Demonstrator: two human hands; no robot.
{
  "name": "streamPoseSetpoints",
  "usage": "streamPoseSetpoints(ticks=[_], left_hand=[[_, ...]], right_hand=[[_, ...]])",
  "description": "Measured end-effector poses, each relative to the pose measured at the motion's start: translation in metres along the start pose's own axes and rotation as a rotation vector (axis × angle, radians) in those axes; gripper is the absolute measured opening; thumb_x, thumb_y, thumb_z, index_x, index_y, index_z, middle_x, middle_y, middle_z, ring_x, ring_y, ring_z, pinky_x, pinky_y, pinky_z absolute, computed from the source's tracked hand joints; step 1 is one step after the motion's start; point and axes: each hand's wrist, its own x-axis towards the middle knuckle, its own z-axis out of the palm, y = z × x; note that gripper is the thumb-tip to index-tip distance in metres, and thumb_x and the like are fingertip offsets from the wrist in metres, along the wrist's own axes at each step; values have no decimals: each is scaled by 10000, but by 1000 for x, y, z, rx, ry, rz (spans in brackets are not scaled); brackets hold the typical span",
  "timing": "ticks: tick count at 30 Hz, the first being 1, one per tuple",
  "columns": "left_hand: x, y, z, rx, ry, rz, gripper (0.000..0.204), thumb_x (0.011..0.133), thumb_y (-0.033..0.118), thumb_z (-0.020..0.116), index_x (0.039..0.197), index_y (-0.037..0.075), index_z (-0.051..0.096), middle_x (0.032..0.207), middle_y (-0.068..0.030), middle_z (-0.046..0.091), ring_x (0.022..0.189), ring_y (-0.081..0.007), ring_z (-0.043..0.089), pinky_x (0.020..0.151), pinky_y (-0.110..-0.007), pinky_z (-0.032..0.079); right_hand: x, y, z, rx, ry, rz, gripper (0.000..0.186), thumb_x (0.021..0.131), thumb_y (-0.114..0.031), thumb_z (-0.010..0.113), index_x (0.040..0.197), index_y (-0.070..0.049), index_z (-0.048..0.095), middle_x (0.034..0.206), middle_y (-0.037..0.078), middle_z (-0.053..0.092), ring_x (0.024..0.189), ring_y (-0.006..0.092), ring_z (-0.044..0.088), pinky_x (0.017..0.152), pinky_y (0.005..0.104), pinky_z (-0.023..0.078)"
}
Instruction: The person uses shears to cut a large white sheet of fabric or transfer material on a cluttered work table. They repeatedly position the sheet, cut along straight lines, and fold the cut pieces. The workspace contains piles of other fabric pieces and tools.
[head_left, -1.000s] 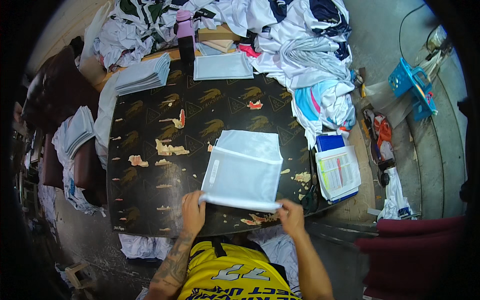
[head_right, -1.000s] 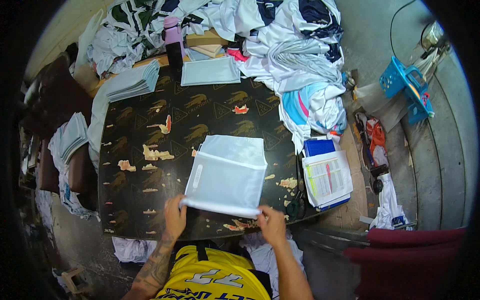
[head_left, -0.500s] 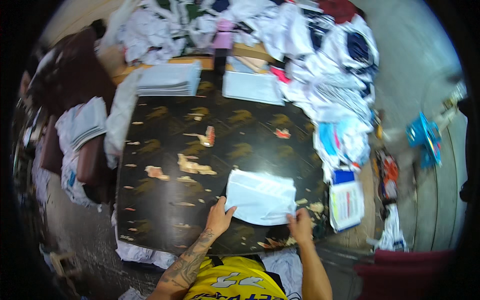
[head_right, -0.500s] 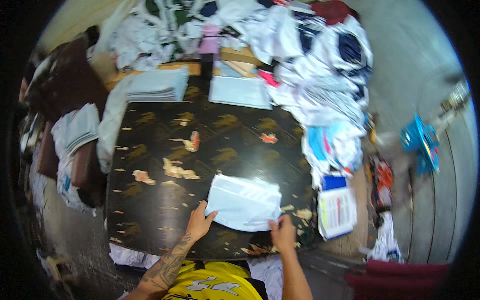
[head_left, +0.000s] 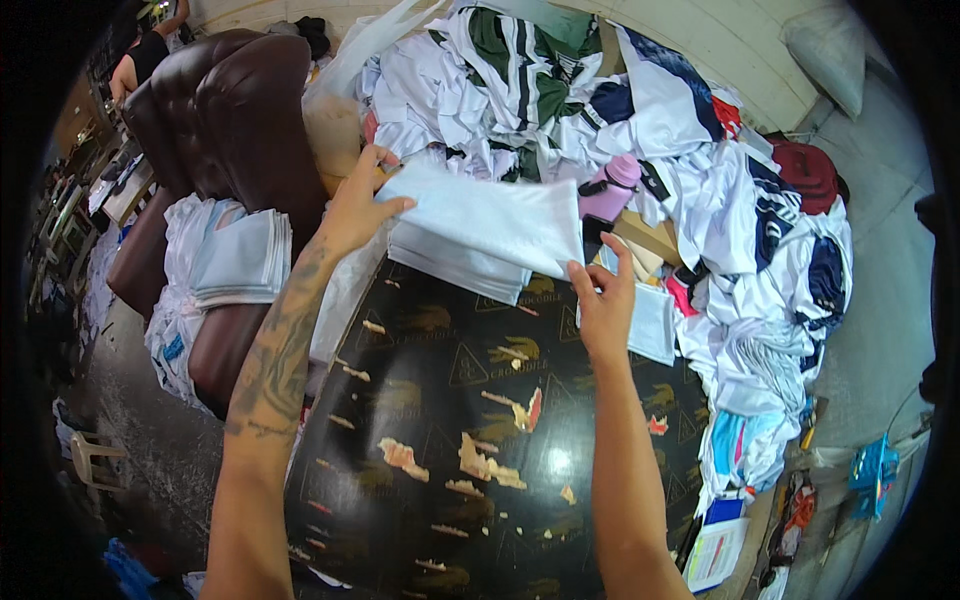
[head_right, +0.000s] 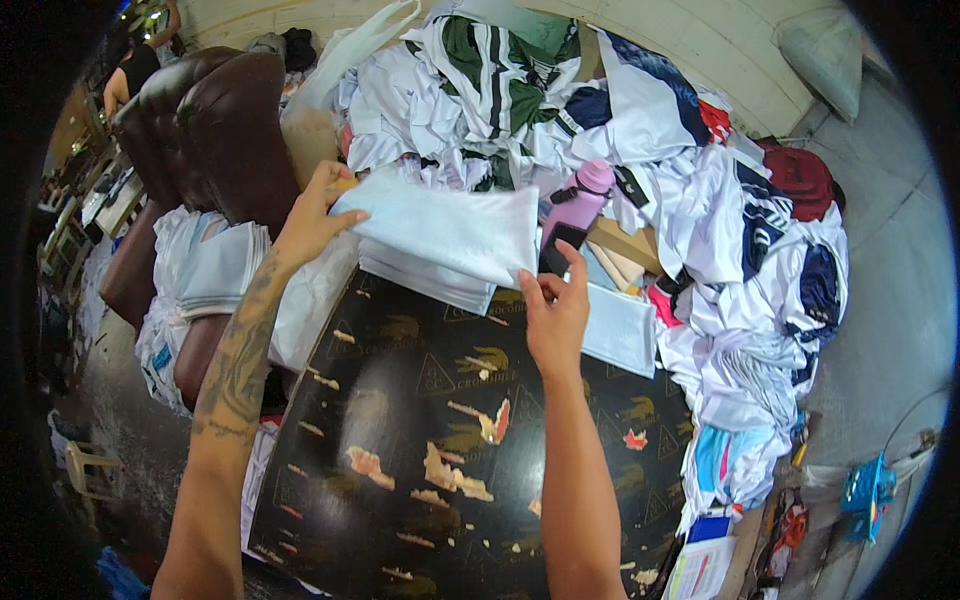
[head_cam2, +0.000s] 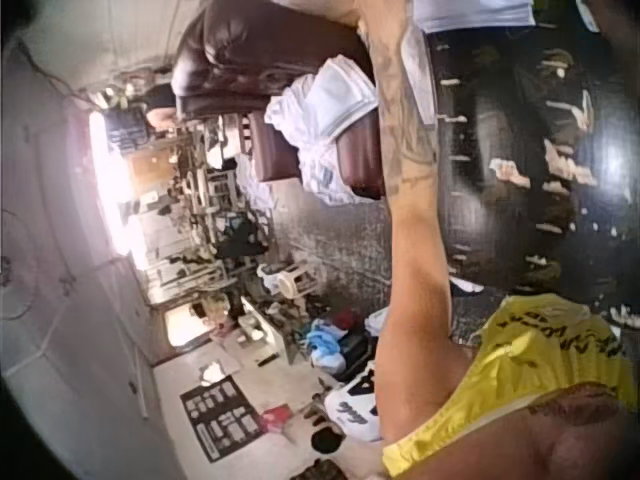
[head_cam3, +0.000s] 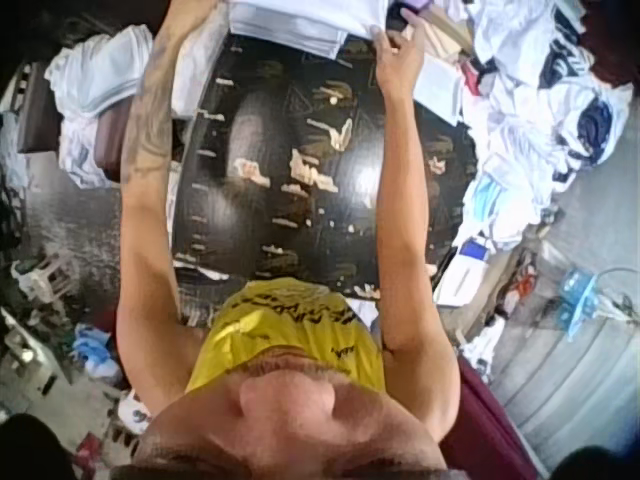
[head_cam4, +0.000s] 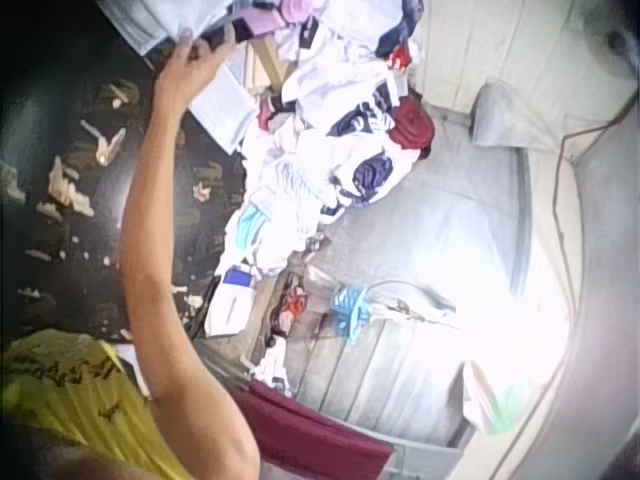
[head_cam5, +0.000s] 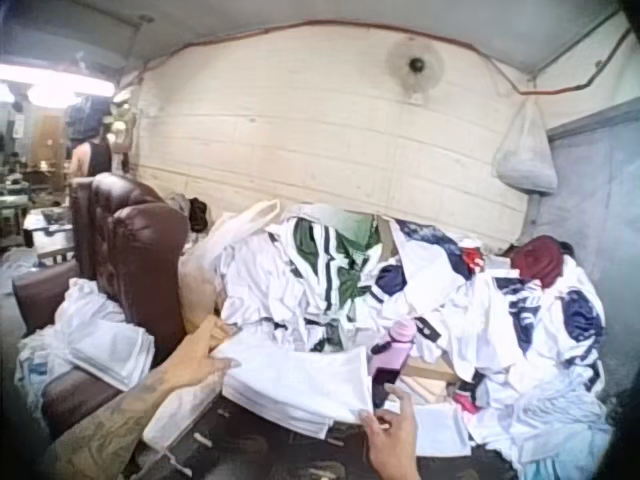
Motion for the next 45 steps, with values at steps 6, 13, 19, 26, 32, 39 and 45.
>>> streamPoseSetpoints(ticks=[6,13,19,26,32,39,45], left_hand=[[43,-121,64,155,255,-38,576,917,183,832,1369,8,520,1206,-230,718,1086,-403,712,989,-485,529],[-168,-68,224,367,445,-84,526,1013,214,676,1468,10,509,1505,-249,513,1445,-438,442,1204,-576,317],[-284,45,347,492,-273,-201,855,1001,417,664,1687,61,298,1765,-227,221,1654,-423,139,1305,-669,68],[-303,46,383,832,-147,-119,888,1009,493,589,1717,77,250,1783,-220,200,1654,-424,149,1307,-668,74],[-289,59,382,818,-298,-321,892,979,457,631,1718,118,266,1790,-199,184,1654,-427,135,1310,-667,57],[-307,30,388,833,-158,-159,883,987,472,628,1715,118,275,1788,-191,198,1657,-410,146,1312,-661,61],[-274,109,345,677,-301,-320,832,1015,506,619,1673,107,303,1687,-183,263,1569,-372,221,1279,-578,144]], right_hand=[[20,87,92,-227,21,145,517,983,-184,794,1418,-26,564,833,79,714,763,160,641,719,318,500],[-25,171,-9,-291,225,219,319,986,-276,785,1172,-33,695,1017,103,678,741,204,623,732,372,531],[35,214,-203,-564,425,135,314,956,-330,789,1011,-25,738,955,158,774,897,340,740,834,453,558],[140,259,-314,-244,544,313,314,913,-312,866,939,-23,745,808,63,745,737,172,696,669,344,551],[206,247,-304,384,460,467,260,893,-222,872,1019,-39,736,997,55,741,771,179,653,659,318,531],[57,121,-318,40,606,-404,218,1029,-60,686,1219,7,602,1021,89,661,885,156,628,735,315,490],[-297,-25,-292,5,-657,-84,412,930,26,692,1324,-89,734,1065,154,771,929,338,748,837,394,601]])
